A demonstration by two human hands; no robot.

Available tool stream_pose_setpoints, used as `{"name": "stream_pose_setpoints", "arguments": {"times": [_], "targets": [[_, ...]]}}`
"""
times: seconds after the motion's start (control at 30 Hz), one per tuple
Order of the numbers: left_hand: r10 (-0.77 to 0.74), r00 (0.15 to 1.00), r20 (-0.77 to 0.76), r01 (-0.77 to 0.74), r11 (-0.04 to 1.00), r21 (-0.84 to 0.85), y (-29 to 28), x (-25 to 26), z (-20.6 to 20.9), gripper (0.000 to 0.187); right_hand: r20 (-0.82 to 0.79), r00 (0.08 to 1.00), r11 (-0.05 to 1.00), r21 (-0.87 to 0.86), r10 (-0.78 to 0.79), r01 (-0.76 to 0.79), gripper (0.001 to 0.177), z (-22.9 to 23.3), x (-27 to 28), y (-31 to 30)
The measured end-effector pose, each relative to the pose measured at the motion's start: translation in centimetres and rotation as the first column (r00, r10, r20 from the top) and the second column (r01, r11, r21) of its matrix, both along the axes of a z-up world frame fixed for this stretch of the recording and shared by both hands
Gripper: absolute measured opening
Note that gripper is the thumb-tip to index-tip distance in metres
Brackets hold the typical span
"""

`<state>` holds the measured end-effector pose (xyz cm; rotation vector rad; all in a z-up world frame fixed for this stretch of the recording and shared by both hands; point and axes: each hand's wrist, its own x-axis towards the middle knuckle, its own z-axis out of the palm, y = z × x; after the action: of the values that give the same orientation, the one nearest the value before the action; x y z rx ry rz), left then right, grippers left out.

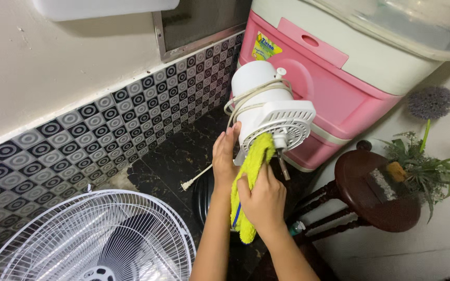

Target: The person wipes the exterior of a white electric fan motor housing with a yellow microfiber cloth. They rotate the fan head to access different sides and continue wiping the surface. The fan remains assembled throughout the clip.

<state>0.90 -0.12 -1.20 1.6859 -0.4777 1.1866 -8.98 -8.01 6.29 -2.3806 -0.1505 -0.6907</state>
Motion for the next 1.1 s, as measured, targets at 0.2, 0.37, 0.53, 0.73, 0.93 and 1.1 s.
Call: {"name": "stream_pose_setpoints", "arguments": {"times": [0.2,0.37,0.53,0.73,0.93,1.1], "targets": [[-0.055,0.998,-0.004,0.055,0.998,-0.011,0.5,-0.7,1.0,0.102,0.011,0.997,0.997,0.008,0.082,-0.082,0.044,-1.2,-1.0,0.0],[-0.04,0.999,0.014,0.04,0.999,-0.002,0.6,-0.4,1.0,0.098,0.193,0.973,0.986,0.088,0.123,-0.142,0.04,0.0,-0.5,-0.4],[-0.028,1.0,-0.001,0.028,0.999,0.031,1.1,-0.2,1.2,0.09,0.109,0.994,0.996,0.08,0.028,-0.037,0.04,-0.1,0.4,0.5],[-0.05,0.998,-0.034,0.05,0.999,0.011,0.9,-1.2,1.8,0.086,0.109,0.971,0.962,0.155,0.211,-0.227,0.04,-1.0,-1.0,0.4],[-0.051,0.997,-0.056,0.053,0.998,0.035,1.4,-1.4,2.0,0.081,0.01,0.985,0.889,0.43,0.17,-0.158,0.038,0.0,-0.1,0.4],[-0.126,0.987,-0.097,0.133,0.988,0.072,2.9,-2.1,3.7,0.084,0.093,0.98,0.94,0.281,0.174,-0.194,0.045,-0.6,-0.1,0.9]]}}
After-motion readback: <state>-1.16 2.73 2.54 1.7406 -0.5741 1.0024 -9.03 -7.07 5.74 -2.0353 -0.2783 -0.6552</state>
